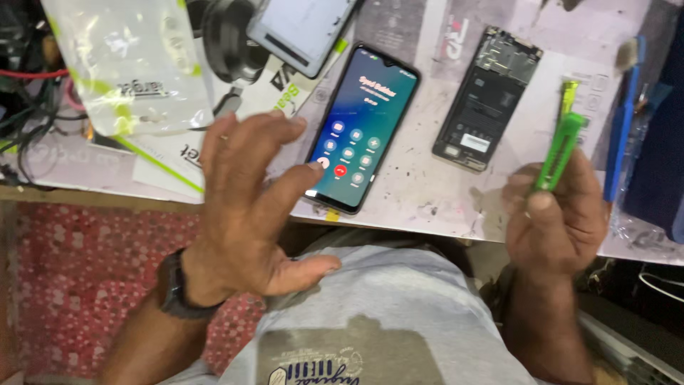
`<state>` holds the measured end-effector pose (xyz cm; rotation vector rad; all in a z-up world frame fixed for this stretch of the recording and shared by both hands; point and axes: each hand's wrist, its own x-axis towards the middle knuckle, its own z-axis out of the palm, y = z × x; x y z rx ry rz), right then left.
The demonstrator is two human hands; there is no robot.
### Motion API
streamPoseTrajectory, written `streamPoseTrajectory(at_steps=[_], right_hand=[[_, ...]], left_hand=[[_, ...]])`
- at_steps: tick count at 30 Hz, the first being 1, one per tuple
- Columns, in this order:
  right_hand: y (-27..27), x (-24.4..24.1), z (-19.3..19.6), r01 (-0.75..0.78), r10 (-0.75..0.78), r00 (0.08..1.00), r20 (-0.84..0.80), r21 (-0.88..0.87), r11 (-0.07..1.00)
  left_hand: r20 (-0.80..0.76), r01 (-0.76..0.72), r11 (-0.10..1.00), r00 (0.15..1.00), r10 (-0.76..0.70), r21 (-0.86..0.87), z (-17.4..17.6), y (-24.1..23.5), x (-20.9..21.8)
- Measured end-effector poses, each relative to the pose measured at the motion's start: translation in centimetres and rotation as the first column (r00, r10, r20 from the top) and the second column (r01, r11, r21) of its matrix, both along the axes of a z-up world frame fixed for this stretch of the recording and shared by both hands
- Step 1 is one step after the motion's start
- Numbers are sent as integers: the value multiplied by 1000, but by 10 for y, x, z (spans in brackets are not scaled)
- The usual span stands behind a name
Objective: The person tests a smartphone by interacting with the touchscreen and adjusting the volume. They then use a green screwdriver to unscrew and remove a metal bracket from the internal chassis of a disassembled smartphone.
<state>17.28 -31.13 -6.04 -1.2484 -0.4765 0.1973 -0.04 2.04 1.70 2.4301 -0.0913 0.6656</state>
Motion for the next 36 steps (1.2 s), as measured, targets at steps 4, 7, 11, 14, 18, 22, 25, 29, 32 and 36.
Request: streamPoseTrajectory(at_steps=[4, 7, 11, 14, 18, 22, 25, 29, 32, 36], right_hand=[[-9, 1, 0, -25, 31, 995, 90, -67, 997], [-7, -1, -5, -3, 6, 996, 91, -28, 1000], [-7, 2, -5, 145, -102, 961, 257, -155, 977], [-16, 8, 2, 388, -202, 850, 486, -319, 865], [-20, 9, 20, 553, -102, 721, 686, -480, 681], [-9, 13, 46, 665, 3, 629, 778, -540, 516], [3, 13, 57, 743, 55, 534, 844, -499, 445], [16, -2, 76, 868, 141, 301, 943, -332, 368], [29, -26, 85, 710, 78, 529, 845, -491, 504], [54, -46, 78, 271, 178, 833, 523, -667, 693]], left_hand=[[33, 107, 991, 993, -110, 86, 38, 10, 34], [21, 171, 962, 984, -179, 215, 58, 24, 69], [51, 140, 936, 985, -165, 324, 62, 33, 85], [9, 21, 949, 1000, -25, 314, 55, 20, 71], [-179, -143, 956, 965, 192, 255, 40, -6, 45], [-244, -260, 918, 909, 337, 299, 20, -32, 40], [-254, -321, 892, 878, 406, 318, 10, -47, 39], [-289, -352, 872, 843, 453, 340, 14, -60, 48], [-330, -360, 855, 810, 484, 373, 15, -65, 53], [-366, -376, 853, 784, 501, 362, 16, -67, 59]])
